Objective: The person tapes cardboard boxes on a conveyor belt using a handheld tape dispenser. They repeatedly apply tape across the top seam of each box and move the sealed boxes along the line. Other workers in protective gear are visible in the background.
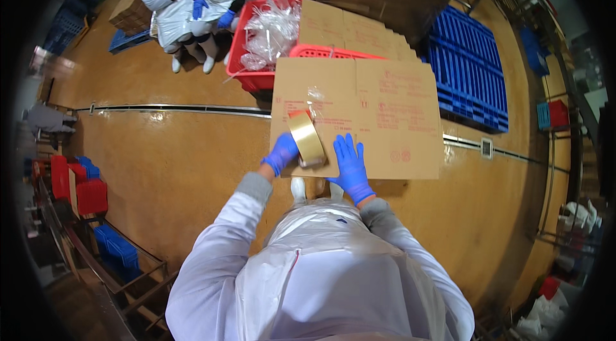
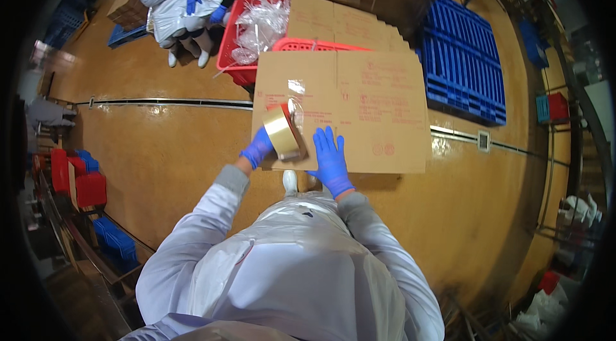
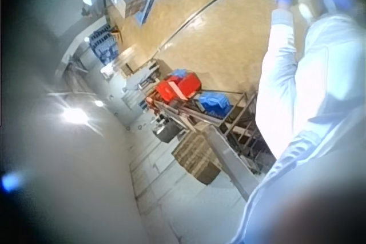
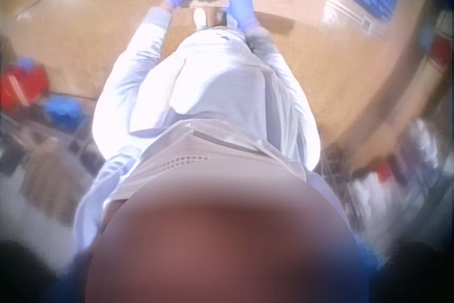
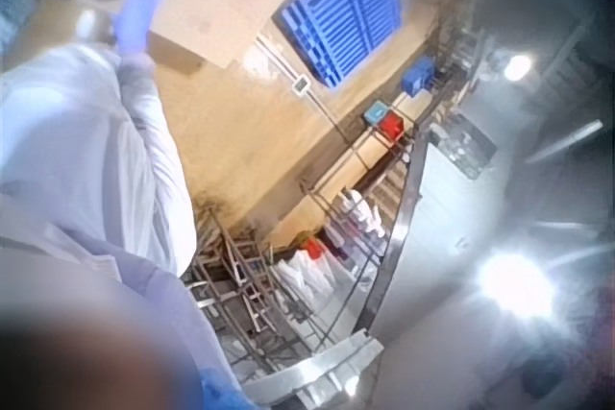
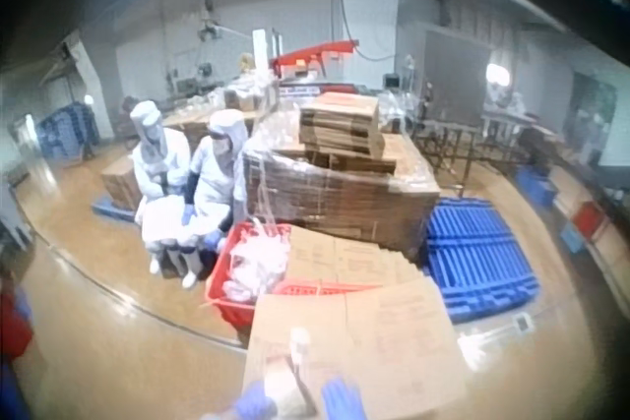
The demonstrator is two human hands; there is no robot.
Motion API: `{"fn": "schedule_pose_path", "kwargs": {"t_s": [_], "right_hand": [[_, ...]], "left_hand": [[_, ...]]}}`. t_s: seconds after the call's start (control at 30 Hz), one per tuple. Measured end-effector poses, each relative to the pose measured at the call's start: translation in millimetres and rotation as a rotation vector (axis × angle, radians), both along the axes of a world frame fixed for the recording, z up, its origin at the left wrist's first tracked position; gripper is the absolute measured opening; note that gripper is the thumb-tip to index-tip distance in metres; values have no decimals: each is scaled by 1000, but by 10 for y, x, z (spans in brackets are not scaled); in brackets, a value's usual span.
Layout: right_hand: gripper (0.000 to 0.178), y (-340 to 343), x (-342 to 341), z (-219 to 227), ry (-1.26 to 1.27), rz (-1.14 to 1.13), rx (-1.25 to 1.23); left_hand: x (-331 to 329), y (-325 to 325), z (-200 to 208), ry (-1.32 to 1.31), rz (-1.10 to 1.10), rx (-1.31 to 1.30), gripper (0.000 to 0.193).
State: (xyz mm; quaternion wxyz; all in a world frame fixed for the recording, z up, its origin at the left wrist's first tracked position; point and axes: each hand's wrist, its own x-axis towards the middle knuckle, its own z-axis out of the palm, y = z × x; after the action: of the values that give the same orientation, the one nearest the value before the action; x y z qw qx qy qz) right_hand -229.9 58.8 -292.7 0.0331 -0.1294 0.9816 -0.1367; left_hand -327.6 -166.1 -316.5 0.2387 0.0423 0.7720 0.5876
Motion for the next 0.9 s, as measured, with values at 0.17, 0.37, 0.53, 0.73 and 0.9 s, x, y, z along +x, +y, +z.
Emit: {"fn": "schedule_pose_path", "kwargs": {"t_s": [0.17,0.37,0.53,0.73,0.9], "right_hand": [[101,96,-68,360,113,165,-90],[69,339,-208,1158,516,220,-279],[44,577,-137,2403,660,-118,-717],[39,1424,294,1637,623,-451,-268],[59,1144,521,946,-680,-708,-1659]], "left_hand": [[146,-798,8,277,371,453,43],[170,-1241,2171,119,520,1377,54],[375,-1244,2428,276,653,1393,58],[451,-1055,2118,418,579,971,73],[432,-936,1622,247,481,925,57]]}}
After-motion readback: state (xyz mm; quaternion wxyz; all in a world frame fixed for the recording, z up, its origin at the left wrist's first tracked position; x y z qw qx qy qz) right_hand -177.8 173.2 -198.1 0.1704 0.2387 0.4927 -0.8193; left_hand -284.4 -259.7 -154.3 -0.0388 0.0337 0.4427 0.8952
